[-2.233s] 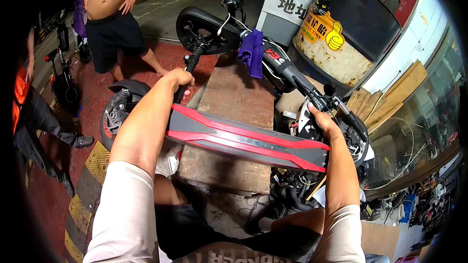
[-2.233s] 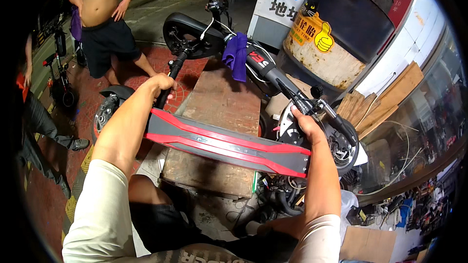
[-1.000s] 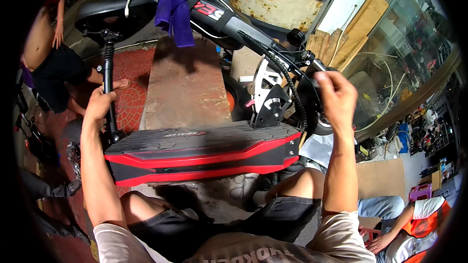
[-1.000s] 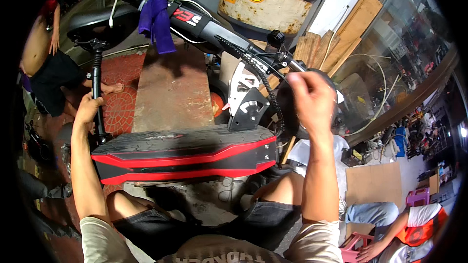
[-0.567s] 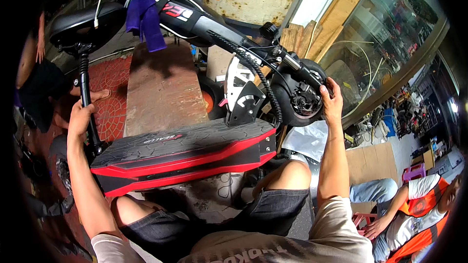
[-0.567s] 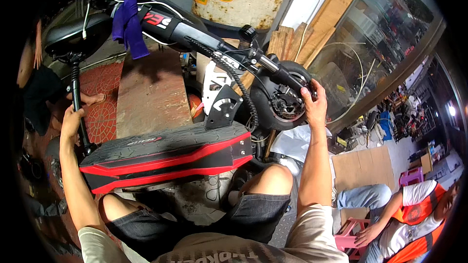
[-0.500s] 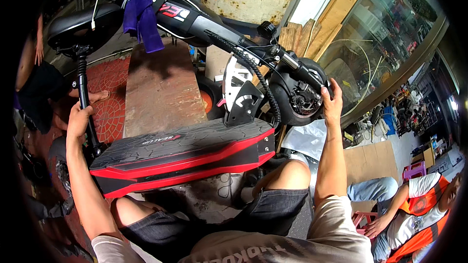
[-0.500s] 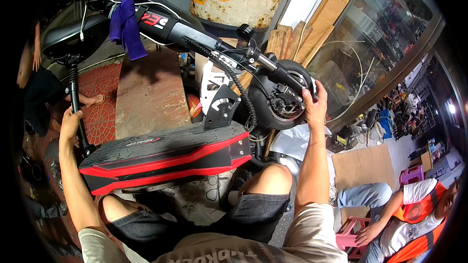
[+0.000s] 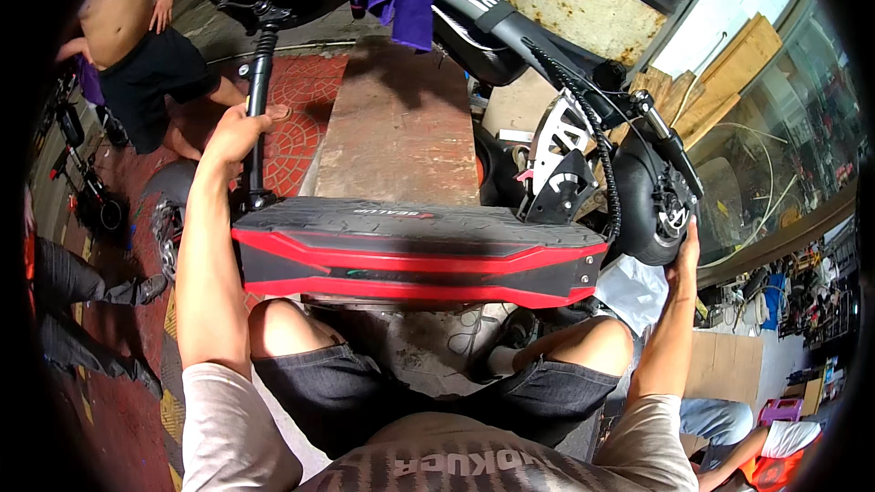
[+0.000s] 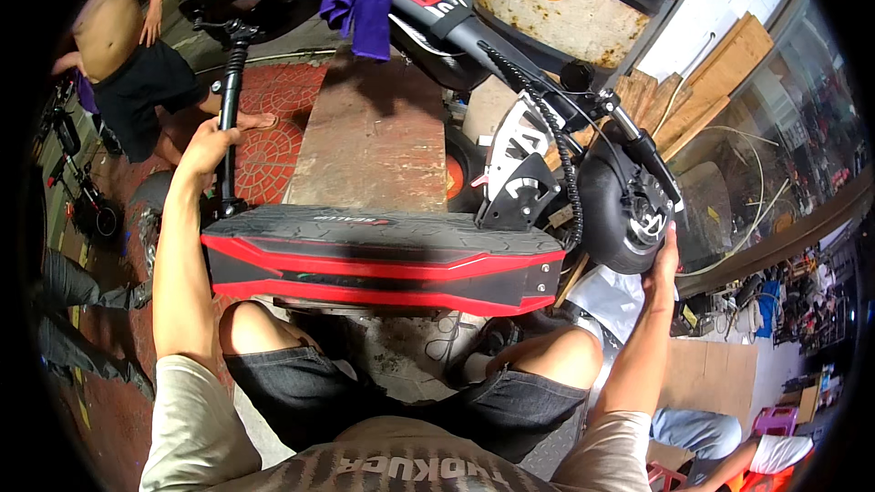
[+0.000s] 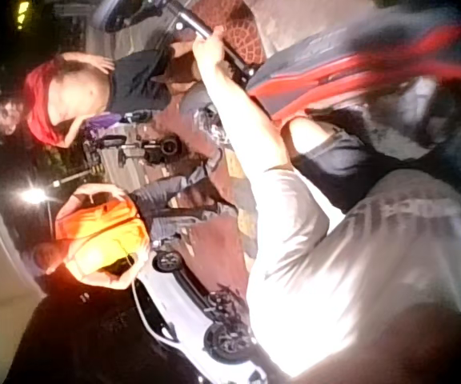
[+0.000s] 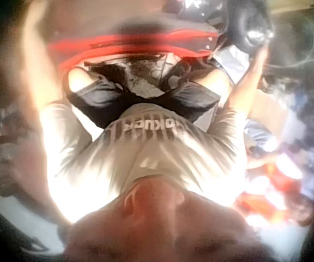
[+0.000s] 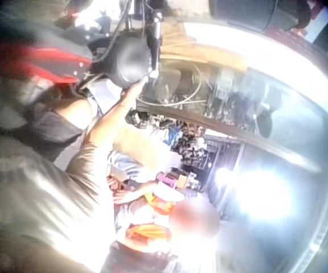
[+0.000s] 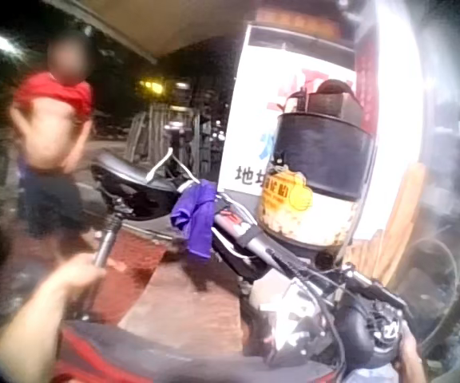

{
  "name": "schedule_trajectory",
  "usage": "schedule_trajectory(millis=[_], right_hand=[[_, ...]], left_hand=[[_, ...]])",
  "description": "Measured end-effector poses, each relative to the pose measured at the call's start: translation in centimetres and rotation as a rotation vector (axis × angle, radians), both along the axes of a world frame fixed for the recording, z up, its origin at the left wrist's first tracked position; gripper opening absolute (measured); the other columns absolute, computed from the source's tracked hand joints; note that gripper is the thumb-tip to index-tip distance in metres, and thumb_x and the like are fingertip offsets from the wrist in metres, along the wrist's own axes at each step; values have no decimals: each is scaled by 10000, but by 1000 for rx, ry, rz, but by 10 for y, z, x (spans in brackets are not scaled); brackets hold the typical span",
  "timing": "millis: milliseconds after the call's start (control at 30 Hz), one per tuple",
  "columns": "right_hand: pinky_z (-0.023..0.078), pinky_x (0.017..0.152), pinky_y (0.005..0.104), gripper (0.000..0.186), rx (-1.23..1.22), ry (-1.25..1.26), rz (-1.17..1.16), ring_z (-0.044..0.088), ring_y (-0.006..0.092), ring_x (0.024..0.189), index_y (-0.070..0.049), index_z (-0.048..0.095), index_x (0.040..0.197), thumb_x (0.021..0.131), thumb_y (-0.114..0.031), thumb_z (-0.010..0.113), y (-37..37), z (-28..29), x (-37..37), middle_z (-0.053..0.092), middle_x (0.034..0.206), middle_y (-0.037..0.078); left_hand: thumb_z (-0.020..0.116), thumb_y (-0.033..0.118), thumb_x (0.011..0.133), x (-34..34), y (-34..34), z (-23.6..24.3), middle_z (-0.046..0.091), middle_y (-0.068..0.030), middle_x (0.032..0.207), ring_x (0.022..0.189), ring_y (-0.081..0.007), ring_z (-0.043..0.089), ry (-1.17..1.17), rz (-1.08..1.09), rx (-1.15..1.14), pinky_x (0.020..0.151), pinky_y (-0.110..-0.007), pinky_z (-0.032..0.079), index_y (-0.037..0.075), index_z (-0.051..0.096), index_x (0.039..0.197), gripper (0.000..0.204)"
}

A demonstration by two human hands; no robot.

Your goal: The person manipulates the frame and components of an electric scooter using an electric screwdriver and their hands.

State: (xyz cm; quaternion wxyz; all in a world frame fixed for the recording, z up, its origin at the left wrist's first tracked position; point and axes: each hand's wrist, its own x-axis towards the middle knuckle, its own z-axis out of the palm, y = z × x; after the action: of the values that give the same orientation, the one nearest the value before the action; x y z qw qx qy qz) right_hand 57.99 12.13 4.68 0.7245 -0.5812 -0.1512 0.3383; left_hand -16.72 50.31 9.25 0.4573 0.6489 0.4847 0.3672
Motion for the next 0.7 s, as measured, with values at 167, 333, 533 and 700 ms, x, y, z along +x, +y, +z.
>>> schedule_trajectory(millis=[167, 333, 533, 700], right_hand=[[627, 738, 448, 474, -273, 19, 80, 749, 238, 917, -144, 692, 1228, 1022, -548, 557, 5, 43, -31, 768, 1079, 59], [497, 398, 326, 410, -409, 4, 32, 694, 193, 628, -160, 640, 1082, 1034, -540, 496, 0, 47, -4, 725, 849, 35], [472, 387, 328, 445, -314, -92, 7, 696, 188, 648, -178, 637, 1217, 1074, -552, 444, 16, 17, -18, 741, 896, 23], [461, 348, 343, 429, -361, -7, 0, 684, 194, 597, -173, 644, 1186, 1045, -546, 484, 10, 23, -9, 730, 866, 27]], left_hand=[[739, 147, 911, -3, 13, -9, 655, -75, 770, 576, -198, 646, 46, 119, -89, 529, -374, 533, 6, 648, 975, 179], [724, 94, 933, 22, 28, -2, 625, -64, 768, 629, -186, 622, 124, 151, -289, 541, -353, 562, -9, 702, 1067, 170], [693, 148, 961, 34, 47, -2, 579, -27, 794, 560, -185, 608, 208, 179, -477, 524, -447, 555, 178, 683, 1047, 92], [690, 129, 947, 40, 50, -1, 578, -21, 812, 574, -180, 595, 236, 202, -516, 539, -422, 561, 180, 687, 1037, 104]])
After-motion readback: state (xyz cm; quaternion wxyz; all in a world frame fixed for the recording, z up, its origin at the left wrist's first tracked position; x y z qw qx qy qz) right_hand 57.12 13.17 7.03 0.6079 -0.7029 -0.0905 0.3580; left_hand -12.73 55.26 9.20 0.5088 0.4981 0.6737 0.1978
